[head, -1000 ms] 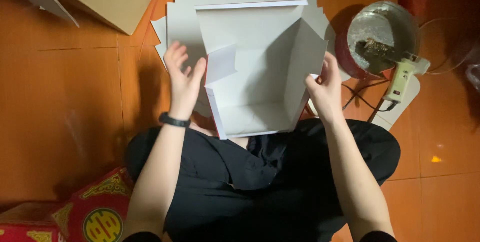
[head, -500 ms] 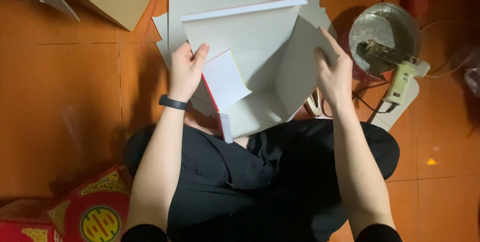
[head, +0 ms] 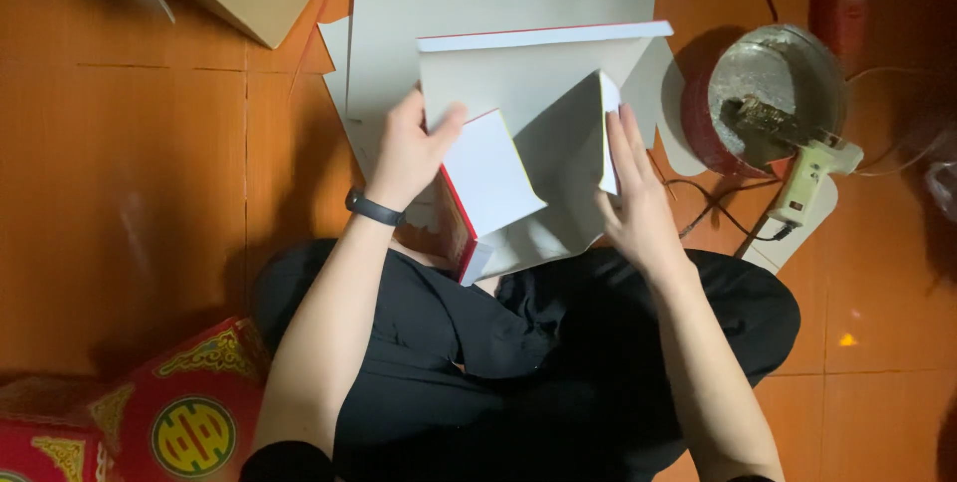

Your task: Assembling decorative paper boxes by folding and interlocking pre-cut sheets while sitting on the floor.

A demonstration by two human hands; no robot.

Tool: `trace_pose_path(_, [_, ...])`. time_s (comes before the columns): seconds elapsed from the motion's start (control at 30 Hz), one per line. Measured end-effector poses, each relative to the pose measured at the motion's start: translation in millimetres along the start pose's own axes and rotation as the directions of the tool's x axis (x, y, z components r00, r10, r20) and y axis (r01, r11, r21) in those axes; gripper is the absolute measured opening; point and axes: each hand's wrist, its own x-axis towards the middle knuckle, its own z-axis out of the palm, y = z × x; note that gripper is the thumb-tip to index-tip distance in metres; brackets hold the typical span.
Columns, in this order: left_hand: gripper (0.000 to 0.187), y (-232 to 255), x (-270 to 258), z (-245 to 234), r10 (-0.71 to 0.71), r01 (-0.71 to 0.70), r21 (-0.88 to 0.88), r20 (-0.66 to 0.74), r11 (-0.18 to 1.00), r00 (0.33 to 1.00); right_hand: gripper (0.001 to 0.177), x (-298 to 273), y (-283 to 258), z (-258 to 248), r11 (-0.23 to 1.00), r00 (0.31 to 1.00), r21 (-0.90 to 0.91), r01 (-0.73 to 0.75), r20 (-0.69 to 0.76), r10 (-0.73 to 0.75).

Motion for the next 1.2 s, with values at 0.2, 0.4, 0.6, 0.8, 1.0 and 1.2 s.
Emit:
trace_pose_path(0.2, [0.012,-8.4,-11.6,-7.6,-0.028,0.029,0.002,0.295,1.000,0.955,0.061,7.2,39.9,-11.4,0.874,0.951,0.484,0.039,0.250,-0.181])
trace_pose_path(0.4, [0.037,29.4,-10.8,-10.1,0.166,-0.051,-0.260,0.444,0.964,0.881,0.033,0.2,76.0,-2.4,0.857,0.955,0.427,-0.288,0.066,0.288])
trace_pose_path(0.6, [0.053,38.3,-33.6,-23.4,0.448,-0.498,-0.011,0.455,0.867,0.769,0.085,0.3,56.7,-5.3,0.573,0.992,0.819,-0.043,-0.034,0.123])
trace_pose_path(0.8, [0.080,49.2,-91.1,-20.6,0.350,-0.499,0.244,0.469,0.831,0.811,0.061,-8.9,53.1,-13.0,0.841,0.995,0.535,-0.078,0.094,0.032])
trace_pose_path(1.0, [0.069,23.4,-101.4,-1.3,0.468,-0.516,0.374,0.217,0.771,0.856,0.064,-25.3,50.9,11.4,0.949,0.998,0.309,-0.055,0.002,0.058])
trace_pose_path(1.2, [0.068,34.6,-102.0,-10.1,0.446,-0.549,0.262,0.363,0.794,0.818,0.053,-31.1,61.9,4.5,0.837,0.980,0.514,-0.186,0.038,0.195])
